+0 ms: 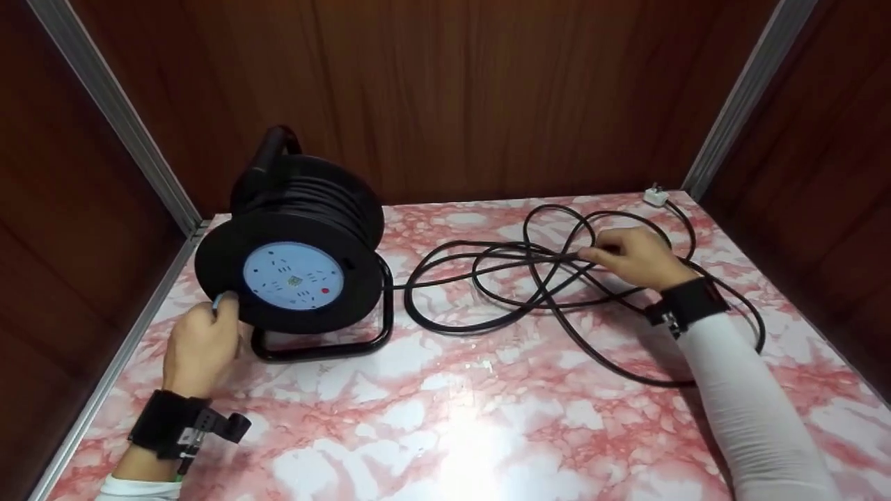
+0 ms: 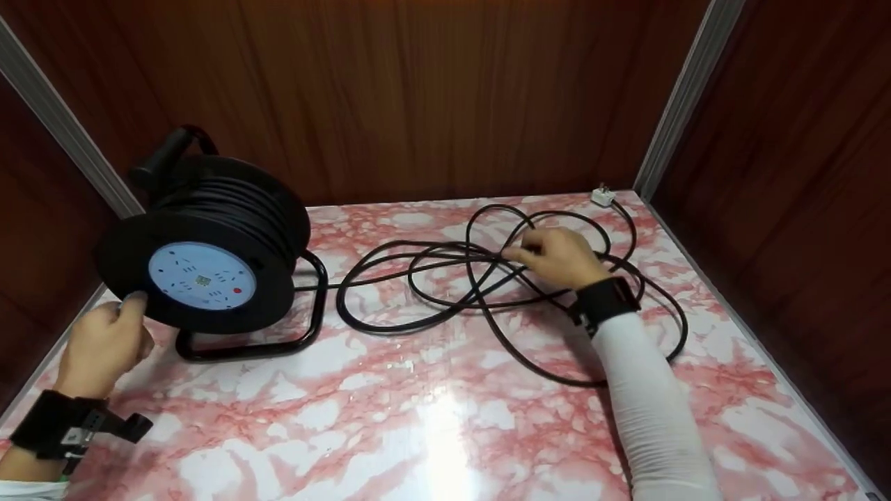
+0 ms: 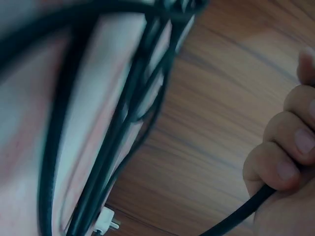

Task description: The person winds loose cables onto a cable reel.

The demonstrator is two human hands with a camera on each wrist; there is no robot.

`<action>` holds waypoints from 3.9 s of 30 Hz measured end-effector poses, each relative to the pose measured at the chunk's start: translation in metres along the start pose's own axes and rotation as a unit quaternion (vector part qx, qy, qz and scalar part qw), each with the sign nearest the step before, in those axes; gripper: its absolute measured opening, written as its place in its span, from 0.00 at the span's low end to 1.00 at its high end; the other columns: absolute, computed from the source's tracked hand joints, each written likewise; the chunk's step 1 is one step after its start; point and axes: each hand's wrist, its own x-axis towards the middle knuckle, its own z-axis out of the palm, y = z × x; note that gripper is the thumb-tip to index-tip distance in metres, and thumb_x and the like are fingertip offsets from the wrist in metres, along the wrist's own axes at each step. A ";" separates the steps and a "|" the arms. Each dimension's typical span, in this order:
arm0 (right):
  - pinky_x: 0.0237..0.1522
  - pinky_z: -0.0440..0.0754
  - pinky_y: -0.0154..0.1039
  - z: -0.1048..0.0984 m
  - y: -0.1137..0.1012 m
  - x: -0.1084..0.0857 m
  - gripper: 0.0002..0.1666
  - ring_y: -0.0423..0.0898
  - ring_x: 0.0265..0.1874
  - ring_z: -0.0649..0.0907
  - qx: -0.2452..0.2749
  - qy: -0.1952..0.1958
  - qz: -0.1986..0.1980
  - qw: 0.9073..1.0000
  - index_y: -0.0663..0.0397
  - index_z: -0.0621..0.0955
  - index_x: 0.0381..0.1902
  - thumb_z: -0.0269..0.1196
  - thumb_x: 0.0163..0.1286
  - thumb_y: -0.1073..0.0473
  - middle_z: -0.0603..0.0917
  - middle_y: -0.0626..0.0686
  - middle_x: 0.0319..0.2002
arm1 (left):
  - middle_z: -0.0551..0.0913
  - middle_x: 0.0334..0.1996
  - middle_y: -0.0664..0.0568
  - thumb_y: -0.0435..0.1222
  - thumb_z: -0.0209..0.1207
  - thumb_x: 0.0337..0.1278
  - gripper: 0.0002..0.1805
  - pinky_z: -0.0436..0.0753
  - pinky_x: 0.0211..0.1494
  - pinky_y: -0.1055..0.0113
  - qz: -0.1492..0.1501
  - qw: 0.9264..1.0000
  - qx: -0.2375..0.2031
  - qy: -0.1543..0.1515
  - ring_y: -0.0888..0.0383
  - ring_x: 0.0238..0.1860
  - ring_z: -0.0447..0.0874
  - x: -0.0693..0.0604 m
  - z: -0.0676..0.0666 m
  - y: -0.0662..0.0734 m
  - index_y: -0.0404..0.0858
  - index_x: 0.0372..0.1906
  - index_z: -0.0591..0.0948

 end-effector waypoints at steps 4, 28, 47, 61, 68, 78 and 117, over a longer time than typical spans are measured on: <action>0.36 0.71 0.41 0.011 -0.008 0.004 0.23 0.43 0.24 0.74 -0.022 -0.004 -0.014 1.000 0.41 0.81 0.30 0.63 0.80 0.35 0.76 0.45 0.23 | 0.81 0.09 0.58 0.63 0.36 0.80 0.41 0.74 0.33 0.61 -0.018 0.999 -0.042 0.000 0.55 0.21 0.80 0.002 -0.012 0.008 0.40 0.23 0.83; 0.49 0.82 0.50 0.071 -0.079 0.042 0.17 0.48 0.39 0.84 -0.012 -0.078 -0.093 0.993 0.47 0.84 0.42 0.59 0.85 0.43 0.85 0.49 0.36 | 0.79 0.06 0.59 0.60 0.38 0.82 0.35 0.73 0.35 0.64 0.050 0.988 -0.098 0.109 0.61 0.20 0.82 -0.010 -0.006 0.110 0.40 0.29 0.82; 0.49 0.86 0.49 0.093 -0.098 0.038 0.15 0.46 0.39 0.88 -0.024 -0.083 -0.167 0.982 0.47 0.80 0.37 0.57 0.87 0.49 0.84 0.48 0.34 | 0.78 0.20 0.33 0.51 0.48 0.83 0.28 0.73 0.32 0.35 0.221 0.952 -0.024 0.211 0.27 0.26 0.81 -0.024 0.054 0.131 0.33 0.29 0.73; 0.43 0.86 0.48 0.098 -0.108 0.032 0.13 0.47 0.35 0.85 -0.041 -0.090 -0.202 0.974 0.46 0.80 0.41 0.58 0.86 0.48 0.82 0.48 0.34 | 0.77 0.16 0.36 0.50 0.49 0.82 0.27 0.73 0.28 0.38 0.257 0.947 0.013 0.192 0.30 0.21 0.80 -0.029 0.071 0.135 0.36 0.25 0.70; 0.54 0.87 0.53 0.056 -0.068 0.030 0.16 0.48 0.44 0.90 0.014 -0.147 -0.080 0.986 0.46 0.87 0.54 0.58 0.86 0.45 0.92 0.51 0.45 | 0.79 0.17 0.35 0.51 0.48 0.82 0.28 0.74 0.28 0.37 0.250 0.954 0.029 0.165 0.29 0.22 0.82 -0.030 0.073 0.134 0.37 0.25 0.71; 0.37 0.85 0.59 0.029 -0.032 0.028 0.11 0.60 0.32 0.90 -0.136 0.100 -0.172 0.971 0.50 0.88 0.40 0.70 0.77 0.49 0.90 0.56 0.33 | 0.77 0.16 0.37 0.51 0.48 0.82 0.28 0.73 0.26 0.40 0.254 0.952 0.023 0.167 0.32 0.20 0.80 -0.032 0.073 0.134 0.37 0.24 0.70; 0.36 0.81 0.53 0.044 -0.026 0.024 0.14 0.52 0.30 0.86 -0.102 0.015 -0.066 0.992 0.46 0.82 0.41 0.61 0.84 0.45 0.85 0.50 0.28 | 0.90 0.31 0.34 0.54 0.44 0.82 0.33 0.83 0.30 0.35 0.167 0.972 0.148 -0.073 0.31 0.33 0.91 -0.035 0.110 0.057 0.37 0.25 0.83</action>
